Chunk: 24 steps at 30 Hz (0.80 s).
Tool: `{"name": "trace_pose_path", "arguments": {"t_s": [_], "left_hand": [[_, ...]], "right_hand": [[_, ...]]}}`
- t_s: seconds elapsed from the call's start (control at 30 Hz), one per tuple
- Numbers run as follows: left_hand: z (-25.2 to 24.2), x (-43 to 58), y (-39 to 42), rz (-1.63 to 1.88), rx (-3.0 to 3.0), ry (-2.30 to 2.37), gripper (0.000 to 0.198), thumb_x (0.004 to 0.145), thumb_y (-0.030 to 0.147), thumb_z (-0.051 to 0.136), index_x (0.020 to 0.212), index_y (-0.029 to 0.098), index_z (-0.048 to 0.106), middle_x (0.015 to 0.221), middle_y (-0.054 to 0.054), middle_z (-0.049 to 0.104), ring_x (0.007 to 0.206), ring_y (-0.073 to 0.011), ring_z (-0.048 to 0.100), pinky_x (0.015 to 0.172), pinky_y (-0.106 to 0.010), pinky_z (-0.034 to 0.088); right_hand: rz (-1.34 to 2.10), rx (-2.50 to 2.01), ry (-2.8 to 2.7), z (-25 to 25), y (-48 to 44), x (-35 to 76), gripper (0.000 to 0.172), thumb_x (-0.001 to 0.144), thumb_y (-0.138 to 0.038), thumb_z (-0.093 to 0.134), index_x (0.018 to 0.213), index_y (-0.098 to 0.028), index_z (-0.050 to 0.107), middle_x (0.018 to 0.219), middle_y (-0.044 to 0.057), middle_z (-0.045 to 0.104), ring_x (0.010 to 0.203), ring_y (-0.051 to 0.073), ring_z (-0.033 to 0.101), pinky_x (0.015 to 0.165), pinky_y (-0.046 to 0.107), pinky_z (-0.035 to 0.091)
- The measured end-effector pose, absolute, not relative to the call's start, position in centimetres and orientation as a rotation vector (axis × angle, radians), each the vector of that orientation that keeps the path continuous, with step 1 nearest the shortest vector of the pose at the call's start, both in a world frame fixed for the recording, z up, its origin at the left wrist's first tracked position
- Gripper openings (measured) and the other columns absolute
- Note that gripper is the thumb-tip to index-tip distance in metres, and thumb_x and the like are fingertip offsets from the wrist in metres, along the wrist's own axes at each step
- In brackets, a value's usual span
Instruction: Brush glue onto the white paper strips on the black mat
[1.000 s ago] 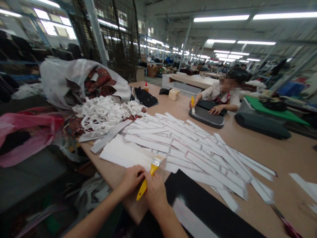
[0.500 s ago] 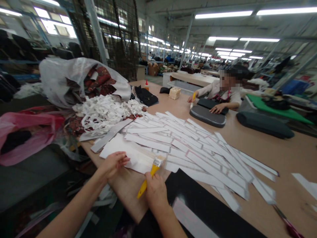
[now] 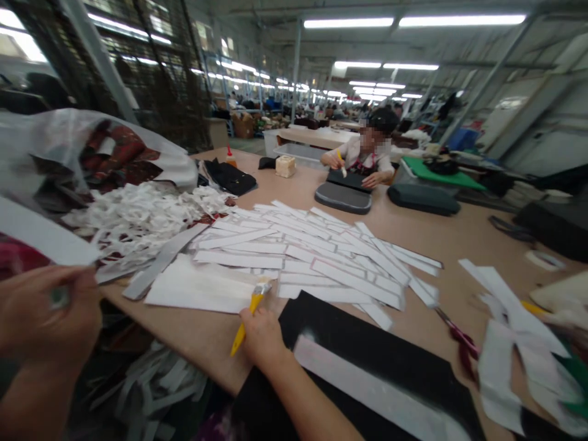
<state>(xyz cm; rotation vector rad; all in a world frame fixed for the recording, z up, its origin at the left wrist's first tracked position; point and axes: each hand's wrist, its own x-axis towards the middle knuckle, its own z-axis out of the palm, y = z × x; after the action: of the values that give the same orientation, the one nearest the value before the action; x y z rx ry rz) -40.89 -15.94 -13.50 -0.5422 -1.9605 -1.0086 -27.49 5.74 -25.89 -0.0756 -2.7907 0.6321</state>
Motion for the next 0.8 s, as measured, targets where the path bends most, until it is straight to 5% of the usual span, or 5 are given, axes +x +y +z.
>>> {"name": "trace_pose_path", "arguments": {"t_s": [0.1, 0.37, 0.47, 0.6, 0.8], "left_hand": [[-14.2, -36.7, -10.3, -0.706, -0.993, -1.894, 0.016, 0.077, 0.019, 0.059, 0.094, 0.020, 0.058, 0.092, -0.004, 0.065, 0.087, -0.0202, 0.062, 0.082, -0.037, 0.049], [-12.7, -27.8, -2.0, -1.135, -1.762, -1.854, 0.021, 0.083, 0.011, 0.049, 0.101, 0.020, 0.055, 0.092, -0.007, 0.064, 0.086, -0.0152, 0.059, 0.077, -0.027, 0.050], [-11.4, -26.2, -0.2, -1.501, -1.862, -1.795, 0.016, 0.083, 0.009, 0.049, 0.092, 0.020, 0.056, 0.087, -0.004, 0.063, 0.083, -0.0129, 0.059, 0.074, -0.024, 0.049], [-11.6, -25.9, 2.0, -2.093, -1.465, -1.960, 0.002, 0.081, 0.020, 0.056, 0.082, 0.018, 0.057, 0.075, 0.000, 0.061, 0.067, -0.0103, 0.058, 0.062, -0.021, 0.048], [-18.2, -27.2, 3.5, -2.589, -1.008, -2.574, 0.027, 0.072, 0.041, 0.061, 0.075, 0.016, 0.052, 0.055, 0.002, 0.057, 0.049, -0.0107, 0.053, 0.049, -0.022, 0.044]], "right_hand": [[0.750, -0.111, -2.740, -25.3, 6.9, -27.2, 0.033, 0.067, -0.004, 0.055, 0.096, -0.020, 0.056, 0.079, 0.003, 0.062, 0.071, 0.018, 0.058, 0.063, 0.025, 0.044], [1.374, -0.333, -1.696, -17.7, 11.6, -19.0, 0.023, 0.088, -0.038, 0.044, 0.106, -0.022, 0.043, 0.110, 0.011, 0.060, 0.106, 0.022, 0.056, 0.088, 0.041, 0.042], [1.366, -0.264, -1.888, -15.9, 11.8, -15.0, 0.036, 0.080, -0.047, 0.056, 0.106, -0.023, 0.046, 0.099, 0.008, 0.062, 0.091, 0.023, 0.061, 0.080, 0.037, 0.047], [1.216, -0.570, -2.198, -16.3, 12.0, -9.7, 0.028, 0.078, -0.036, 0.058, 0.103, -0.024, 0.050, 0.079, 0.001, 0.061, 0.060, 0.014, 0.059, 0.054, 0.024, 0.048], [0.949, -1.139, -2.392, -20.2, 17.5, 0.2, 0.034, 0.072, -0.042, 0.058, 0.101, -0.026, 0.059, 0.078, 0.001, 0.065, 0.066, 0.018, 0.062, 0.062, 0.026, 0.050]]}}
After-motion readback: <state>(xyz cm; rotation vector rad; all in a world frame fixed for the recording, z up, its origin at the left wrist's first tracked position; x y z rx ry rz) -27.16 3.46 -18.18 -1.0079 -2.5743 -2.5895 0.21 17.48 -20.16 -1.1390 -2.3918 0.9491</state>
